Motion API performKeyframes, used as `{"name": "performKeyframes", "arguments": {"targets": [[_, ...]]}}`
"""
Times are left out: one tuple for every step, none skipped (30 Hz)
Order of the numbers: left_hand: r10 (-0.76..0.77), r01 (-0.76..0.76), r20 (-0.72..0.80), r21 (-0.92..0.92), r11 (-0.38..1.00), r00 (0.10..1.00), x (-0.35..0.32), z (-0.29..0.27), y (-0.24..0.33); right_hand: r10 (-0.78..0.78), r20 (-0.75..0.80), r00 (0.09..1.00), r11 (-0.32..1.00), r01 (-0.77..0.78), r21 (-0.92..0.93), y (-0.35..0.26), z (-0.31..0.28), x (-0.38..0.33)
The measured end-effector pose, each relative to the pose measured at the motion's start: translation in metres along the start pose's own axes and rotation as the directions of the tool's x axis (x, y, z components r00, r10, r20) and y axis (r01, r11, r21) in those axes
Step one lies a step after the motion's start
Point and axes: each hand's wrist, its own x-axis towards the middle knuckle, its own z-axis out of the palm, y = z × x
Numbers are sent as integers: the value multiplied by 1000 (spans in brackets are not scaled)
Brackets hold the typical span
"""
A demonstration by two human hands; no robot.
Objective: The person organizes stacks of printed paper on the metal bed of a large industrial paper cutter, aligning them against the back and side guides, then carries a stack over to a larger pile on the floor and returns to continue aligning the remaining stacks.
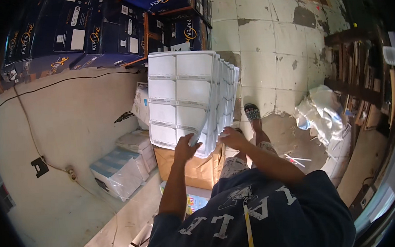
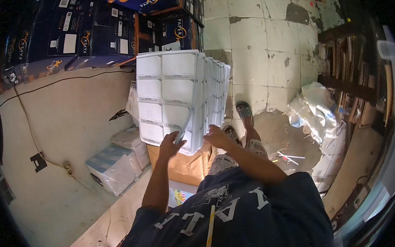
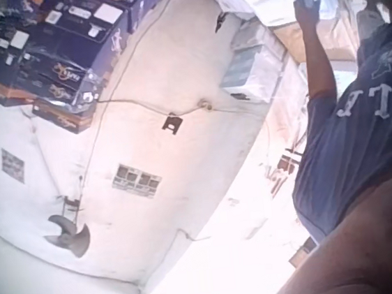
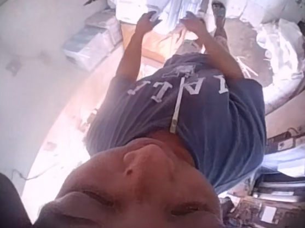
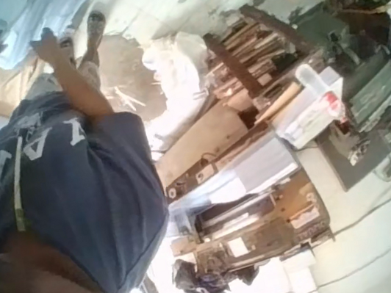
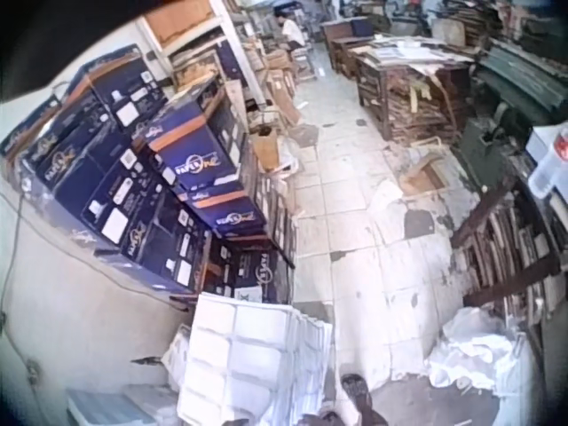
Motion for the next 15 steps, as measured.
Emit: {"name": "performKeyframes", "arguments": {"targets": [[4, -4, 59, 0, 1000, 998, 4, -4, 2, -17, -30, 999, 998, 19, 57, 25, 32, 16], [23, -28, 81, 69, 997, 996, 6, -10, 15, -34, -65, 997, 992, 42, 118, 53, 64, 34], [28, -40, 102, 123, 992, 994, 3, -13, 26, -39, -81, 996, 997, 45, 66, 54, 87, 30], [32, -52, 116, 171, 984, 993, 2, -14, 31, -49, -96, 994, 999, 50, 6, 49, 105, 26], [63, -88, 137, 181, 979, 989, 3, -12, 26, -126, -200, 972, 991, 114, -73, 41, 121, 16], [68, -93, 131, 194, 977, 989, 4, -10, 18, -125, -229, 965, 990, 106, -92, 31, 129, 8], [71, -96, 125, 202, 975, 990, 5, -6, 9, -124, -256, 959, 989, 97, -116, 21, 133, -1], [80, -105, 119, 215, 971, 990, 8, -4, 4, -126, -288, 949, 987, 90, -134, 20, 140, -4], [147, -162, 85, 222, 961, 986, 9, -4, -1, -110, -337, 935, 992, 86, -87, 18, 146, -7], [152, -175, 146, 160, 971, 977, 13, -7, -4, -77, -345, 935, 995, 52, -81, 13, 149, -10], [160, -182, 205, 93, 979, 966, 16, -12, -5, -45, -351, 935, 997, 19, -78, 5, 149, -16], [171, -184, 263, 27, 983, 950, 17, -16, -6, -13, -357, 934, 997, -15, -75, -3, 150, -22], [218, -225, 239, 2, 974, 946, 9, -28, 10, -14, -364, 931, 994, -27, -108, -6, 151, -24], [184, -190, 266, -5, 982, 946, 11, -28, 10, -14, -372, 928, 989, -41, -141, -9, 151, -27], [150, -154, 293, -10, 988, 944, 13, -30, 10, -14, -380, 925, 983, -56, -173, -13, 151, -29]]}}
